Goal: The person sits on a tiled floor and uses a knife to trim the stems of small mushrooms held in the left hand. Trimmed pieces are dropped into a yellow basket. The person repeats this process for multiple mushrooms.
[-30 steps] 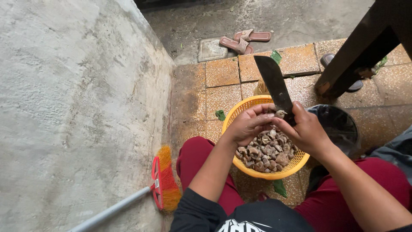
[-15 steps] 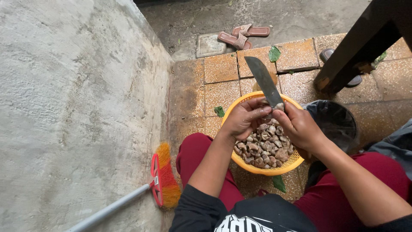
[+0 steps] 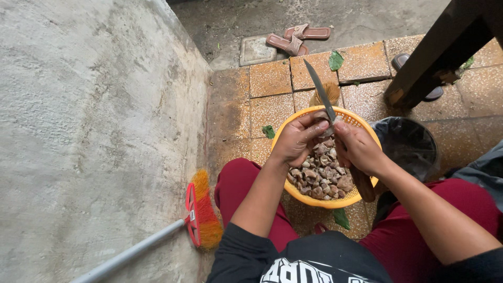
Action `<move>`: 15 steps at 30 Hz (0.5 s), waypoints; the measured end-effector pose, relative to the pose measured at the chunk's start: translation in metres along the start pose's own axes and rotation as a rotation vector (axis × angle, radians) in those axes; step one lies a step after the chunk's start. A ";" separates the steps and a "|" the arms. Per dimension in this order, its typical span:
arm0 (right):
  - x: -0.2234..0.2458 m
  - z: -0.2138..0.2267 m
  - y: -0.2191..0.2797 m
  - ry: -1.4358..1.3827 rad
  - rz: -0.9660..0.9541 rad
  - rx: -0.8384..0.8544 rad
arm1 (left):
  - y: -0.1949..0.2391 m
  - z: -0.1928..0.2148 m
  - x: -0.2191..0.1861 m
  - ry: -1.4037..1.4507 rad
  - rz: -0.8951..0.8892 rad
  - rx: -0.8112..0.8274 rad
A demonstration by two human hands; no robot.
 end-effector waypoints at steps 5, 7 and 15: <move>-0.004 -0.003 -0.001 -0.100 -0.077 -0.021 | 0.001 0.003 0.000 0.004 -0.002 -0.059; -0.005 -0.004 -0.001 -0.156 -0.103 -0.016 | 0.001 0.004 -0.001 0.003 -0.007 -0.060; -0.004 -0.008 0.000 -0.241 -0.159 0.035 | 0.004 0.008 -0.002 0.026 -0.013 -0.055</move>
Point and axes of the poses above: each hand's wrist, its own y-axis away from the middle knuckle, its own z-axis out of the back of the hand, x = y × z, the point moved 7 cm from there along -y, towards the middle knuckle, and after that the axes turned 9 degrees about x, right-handed, at the moved point
